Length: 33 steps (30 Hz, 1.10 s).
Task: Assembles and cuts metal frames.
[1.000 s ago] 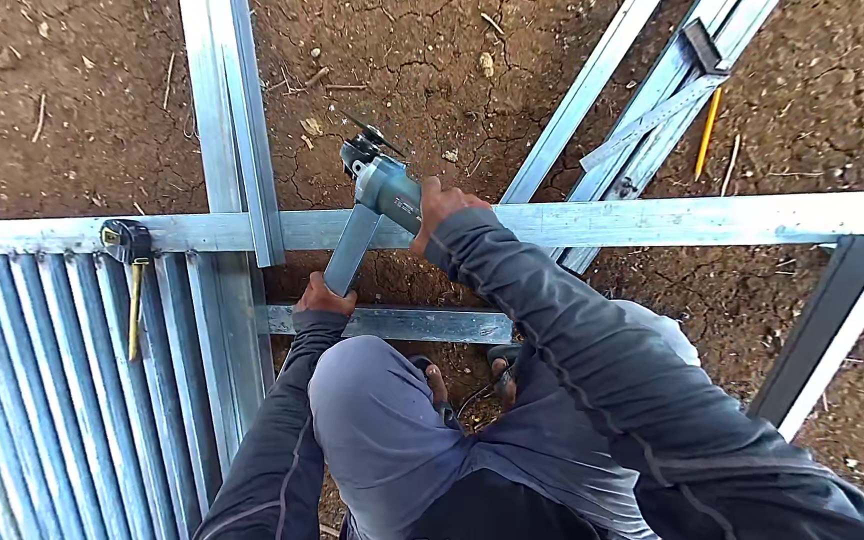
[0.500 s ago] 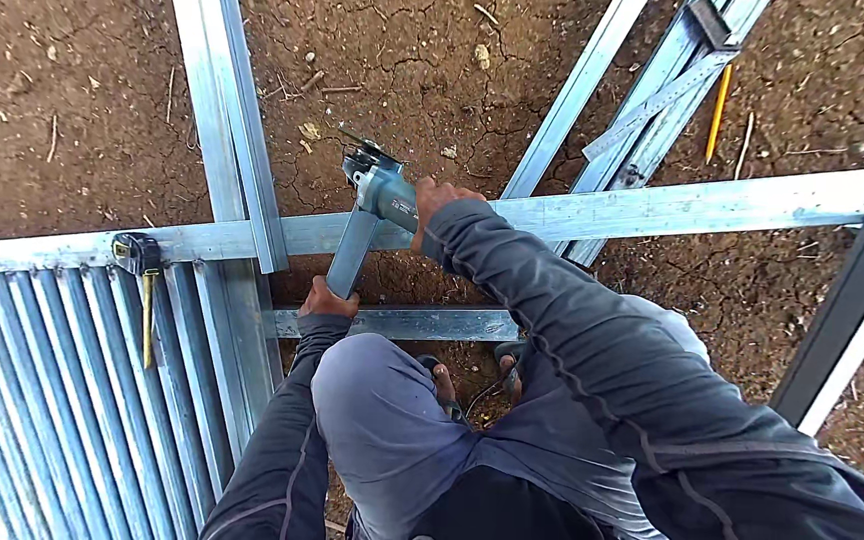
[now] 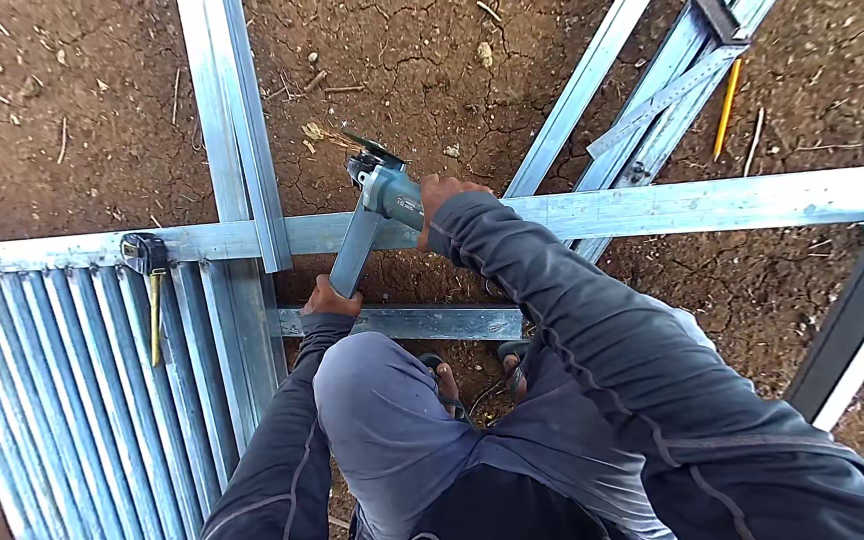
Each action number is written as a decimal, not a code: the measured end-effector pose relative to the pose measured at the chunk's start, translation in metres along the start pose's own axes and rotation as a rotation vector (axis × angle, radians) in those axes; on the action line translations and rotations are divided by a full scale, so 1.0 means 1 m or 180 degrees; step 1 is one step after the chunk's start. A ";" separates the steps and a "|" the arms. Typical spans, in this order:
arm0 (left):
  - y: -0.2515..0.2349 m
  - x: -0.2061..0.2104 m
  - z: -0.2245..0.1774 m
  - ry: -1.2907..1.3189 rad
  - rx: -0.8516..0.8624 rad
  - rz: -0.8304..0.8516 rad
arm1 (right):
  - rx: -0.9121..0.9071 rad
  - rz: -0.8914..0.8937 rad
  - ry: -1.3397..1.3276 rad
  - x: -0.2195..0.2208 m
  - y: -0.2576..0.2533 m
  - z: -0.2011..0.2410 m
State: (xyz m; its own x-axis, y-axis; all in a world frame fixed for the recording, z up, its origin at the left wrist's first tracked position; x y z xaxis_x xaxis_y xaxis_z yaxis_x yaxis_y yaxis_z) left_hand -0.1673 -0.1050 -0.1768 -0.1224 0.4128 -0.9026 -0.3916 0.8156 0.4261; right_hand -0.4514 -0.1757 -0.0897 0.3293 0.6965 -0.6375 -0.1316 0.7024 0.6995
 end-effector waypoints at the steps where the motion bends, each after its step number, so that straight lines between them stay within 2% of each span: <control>1: 0.000 0.000 0.000 0.0007 0.0003 -0.0018 | 0.0002 0.0016 0.0005 0.000 -0.001 0.000; 13: -0.001 0.001 0.001 0.0006 0.0039 -0.0074 | 0.0027 0.0065 -0.0072 0.003 -0.003 -0.006; 18: 0.002 -0.001 -0.001 -0.0071 -0.0051 0.0177 | 0.0006 0.0010 -0.0117 -0.002 0.004 0.000; 33: -0.001 0.002 0.001 -0.0020 0.0021 0.0035 | -0.0014 0.0093 -0.0232 0.005 -0.004 -0.007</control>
State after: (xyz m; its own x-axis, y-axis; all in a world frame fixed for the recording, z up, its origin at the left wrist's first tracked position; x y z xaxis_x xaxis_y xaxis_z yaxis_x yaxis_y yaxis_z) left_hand -0.1660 -0.1043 -0.1793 -0.1208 0.4244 -0.8974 -0.3842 0.8136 0.4365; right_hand -0.4559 -0.1744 -0.0980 0.3925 0.7043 -0.5916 -0.1461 0.6828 0.7159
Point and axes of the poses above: each hand's wrist, its own y-axis away from the middle knuckle, its own x-axis out of the palm, z = x × y, the point moved 10 cm from there along -y, towards the middle knuckle, and after that the axes turned 8 degrees about -x, right-handed, at the moved point
